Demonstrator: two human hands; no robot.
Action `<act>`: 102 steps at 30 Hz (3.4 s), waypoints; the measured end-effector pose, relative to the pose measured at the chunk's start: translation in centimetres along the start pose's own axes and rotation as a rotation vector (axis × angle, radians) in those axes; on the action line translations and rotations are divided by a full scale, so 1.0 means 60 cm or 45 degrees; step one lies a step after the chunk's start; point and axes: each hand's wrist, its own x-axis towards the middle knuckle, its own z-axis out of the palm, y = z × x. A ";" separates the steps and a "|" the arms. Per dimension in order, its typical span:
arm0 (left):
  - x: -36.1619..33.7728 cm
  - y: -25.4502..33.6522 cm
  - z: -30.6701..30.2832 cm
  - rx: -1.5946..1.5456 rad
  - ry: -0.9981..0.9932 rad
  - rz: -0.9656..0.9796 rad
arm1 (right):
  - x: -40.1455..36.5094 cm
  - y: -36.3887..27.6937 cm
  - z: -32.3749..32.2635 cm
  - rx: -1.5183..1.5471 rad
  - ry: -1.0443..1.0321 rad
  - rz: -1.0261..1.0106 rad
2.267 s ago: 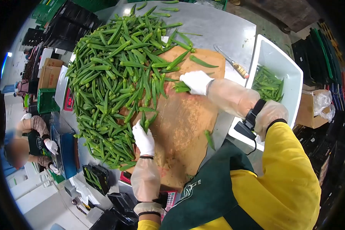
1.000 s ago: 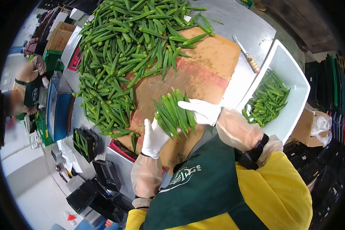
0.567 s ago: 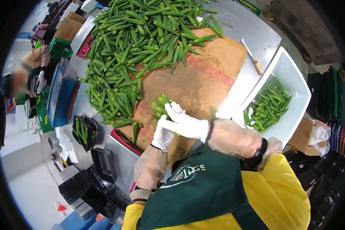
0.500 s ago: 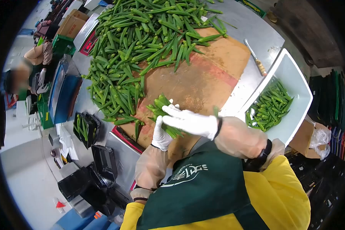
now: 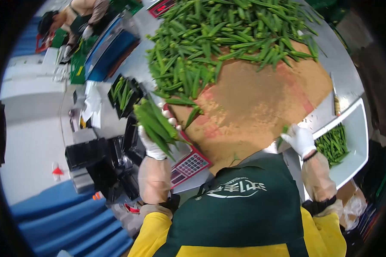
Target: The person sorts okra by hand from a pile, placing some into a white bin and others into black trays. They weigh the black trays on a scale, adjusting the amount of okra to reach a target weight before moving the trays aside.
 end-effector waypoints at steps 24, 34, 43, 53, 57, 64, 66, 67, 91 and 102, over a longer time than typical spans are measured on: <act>-0.353 0.280 -0.051 1.759 1.355 0.561 | 0.016 -0.071 0.013 1.640 -0.371 0.168; -0.388 0.195 -0.079 1.335 1.582 0.438 | 0.065 -0.146 0.025 1.296 -0.492 -0.013; -0.300 0.161 -0.168 0.972 1.388 0.171 | 0.060 -0.195 0.061 1.232 -0.550 0.037; -0.122 0.352 -0.227 1.039 1.218 0.028 | 0.068 -0.191 0.058 1.303 -0.384 0.167; -0.092 0.379 -0.244 1.093 1.149 -0.140 | 0.070 -0.169 0.069 1.339 -0.272 0.278; -0.111 0.400 -0.282 0.979 1.232 -0.449 | 0.087 -0.169 0.096 1.320 -0.309 0.372; -0.105 0.411 -0.298 0.804 1.490 -0.398 | 0.098 -0.181 0.095 1.311 -0.340 0.335; -0.100 0.417 -0.311 0.797 1.503 -0.353 | 0.104 -0.190 0.093 1.312 -0.344 0.331; -0.266 0.404 -0.306 2.458 1.870 0.758 | 0.120 -0.215 0.067 1.502 -0.236 0.245; -0.417 0.345 -0.407 2.013 1.701 0.453 | 0.083 -0.250 0.008 1.386 -0.348 0.014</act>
